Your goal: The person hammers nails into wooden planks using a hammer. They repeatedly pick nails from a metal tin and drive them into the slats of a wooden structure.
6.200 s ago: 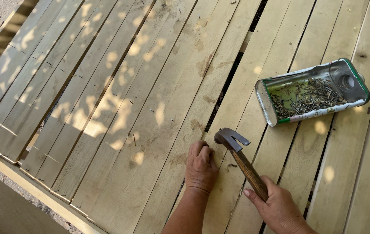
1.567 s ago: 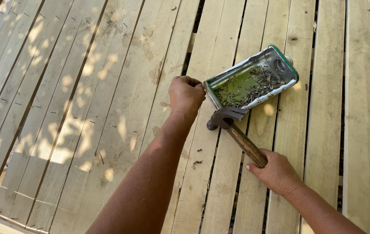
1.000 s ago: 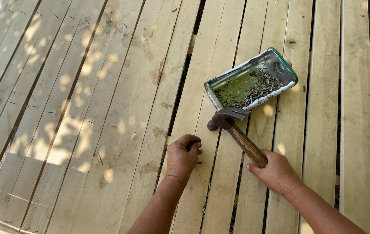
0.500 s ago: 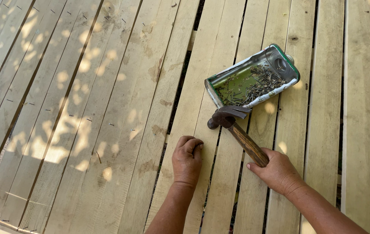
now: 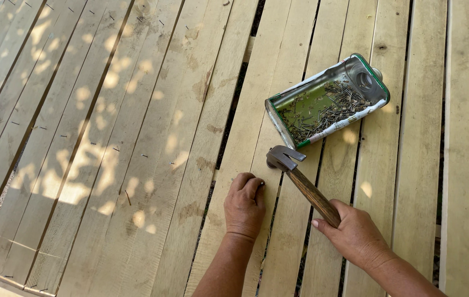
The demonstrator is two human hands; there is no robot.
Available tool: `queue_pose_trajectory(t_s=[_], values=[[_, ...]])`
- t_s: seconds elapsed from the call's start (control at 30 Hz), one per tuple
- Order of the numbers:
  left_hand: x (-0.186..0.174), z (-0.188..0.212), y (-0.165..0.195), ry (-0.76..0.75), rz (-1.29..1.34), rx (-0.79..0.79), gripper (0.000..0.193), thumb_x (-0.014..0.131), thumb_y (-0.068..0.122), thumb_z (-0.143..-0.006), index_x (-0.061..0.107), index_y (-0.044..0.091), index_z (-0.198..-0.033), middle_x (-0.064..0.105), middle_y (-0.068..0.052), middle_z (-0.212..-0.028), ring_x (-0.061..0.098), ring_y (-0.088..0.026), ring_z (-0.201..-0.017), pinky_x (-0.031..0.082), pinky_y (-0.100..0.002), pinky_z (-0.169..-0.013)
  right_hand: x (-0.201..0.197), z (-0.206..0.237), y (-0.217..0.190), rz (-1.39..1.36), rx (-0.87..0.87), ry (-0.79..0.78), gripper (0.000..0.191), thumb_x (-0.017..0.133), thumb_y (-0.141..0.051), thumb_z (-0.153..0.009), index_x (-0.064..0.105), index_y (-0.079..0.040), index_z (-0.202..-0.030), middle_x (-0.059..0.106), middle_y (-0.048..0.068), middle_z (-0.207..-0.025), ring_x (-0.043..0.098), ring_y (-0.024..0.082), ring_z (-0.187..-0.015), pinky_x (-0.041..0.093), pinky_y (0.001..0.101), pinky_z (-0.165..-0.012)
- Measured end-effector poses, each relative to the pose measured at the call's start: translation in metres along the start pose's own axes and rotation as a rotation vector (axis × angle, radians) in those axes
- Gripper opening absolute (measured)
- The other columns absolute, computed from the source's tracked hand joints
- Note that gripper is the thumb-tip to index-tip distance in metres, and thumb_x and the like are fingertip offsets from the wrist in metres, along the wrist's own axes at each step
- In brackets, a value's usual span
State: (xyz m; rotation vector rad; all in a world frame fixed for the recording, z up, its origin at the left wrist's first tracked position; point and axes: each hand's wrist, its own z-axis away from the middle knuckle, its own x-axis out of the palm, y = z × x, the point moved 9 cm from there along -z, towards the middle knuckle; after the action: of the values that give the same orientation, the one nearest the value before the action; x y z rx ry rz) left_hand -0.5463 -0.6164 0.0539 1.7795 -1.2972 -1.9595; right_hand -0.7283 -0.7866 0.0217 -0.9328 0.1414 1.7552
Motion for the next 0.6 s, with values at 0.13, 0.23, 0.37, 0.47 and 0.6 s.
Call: queue_pose_trajectory(t_s=[0.13,0.23,0.37,0.47,0.6], values=[[-0.002,0.000,-0.006,0.019,0.064,-0.086,0.004,0.072,0.011,-0.087,0.075,0.011,-0.089,0.069,0.001,-0.100,0.069,-0.020,-0.092,0.058,-0.032,-0.080,0.011,0.012,0.007,-0.069,0.020,-0.012,0.041,0.075,-0.045,-0.087,0.068,-0.013,-0.111,0.059,0.004,-0.057,0.060,0.016,-0.054,0.055,0.0379,-0.062],[-0.001,0.000,-0.005,0.023,0.053,-0.058,0.003,0.072,0.012,-0.088,0.075,0.011,-0.089,0.069,0.001,-0.100,0.069,-0.019,-0.092,0.058,-0.031,-0.080,0.021,0.015,0.016,-0.060,0.098,-0.087,0.041,0.074,-0.046,-0.090,0.069,-0.011,-0.110,0.052,0.003,-0.059,0.054,0.016,-0.054,0.052,0.0381,-0.060],[-0.001,0.001,-0.004,0.034,0.036,-0.027,0.003,0.072,0.011,-0.087,0.075,0.010,-0.089,0.069,0.000,-0.100,0.069,-0.019,-0.093,0.058,-0.032,-0.081,0.019,0.020,0.012,-0.099,0.071,-0.080,0.041,0.075,-0.047,-0.091,0.070,-0.010,-0.109,0.050,0.002,-0.057,0.052,0.015,-0.053,0.051,0.0371,-0.058],[0.000,0.001,-0.004,0.041,0.015,-0.007,0.003,0.073,0.011,-0.086,0.075,0.010,-0.088,0.068,0.000,-0.099,0.068,-0.020,-0.093,0.058,-0.033,-0.081,0.014,0.027,0.007,-0.126,0.025,-0.052,0.042,0.077,-0.048,-0.091,0.069,-0.011,-0.109,0.050,0.002,-0.056,0.051,0.015,-0.053,0.050,0.0373,-0.058],[0.000,0.002,-0.004,0.056,0.017,0.025,0.002,0.073,0.009,-0.085,0.074,0.010,-0.086,0.068,0.000,-0.099,0.068,-0.020,-0.093,0.058,-0.033,-0.080,0.013,0.037,0.002,-0.163,-0.017,-0.051,0.041,0.077,-0.047,-0.091,0.070,-0.012,-0.110,0.051,0.004,-0.058,0.052,0.015,-0.055,0.051,0.0379,-0.060]])
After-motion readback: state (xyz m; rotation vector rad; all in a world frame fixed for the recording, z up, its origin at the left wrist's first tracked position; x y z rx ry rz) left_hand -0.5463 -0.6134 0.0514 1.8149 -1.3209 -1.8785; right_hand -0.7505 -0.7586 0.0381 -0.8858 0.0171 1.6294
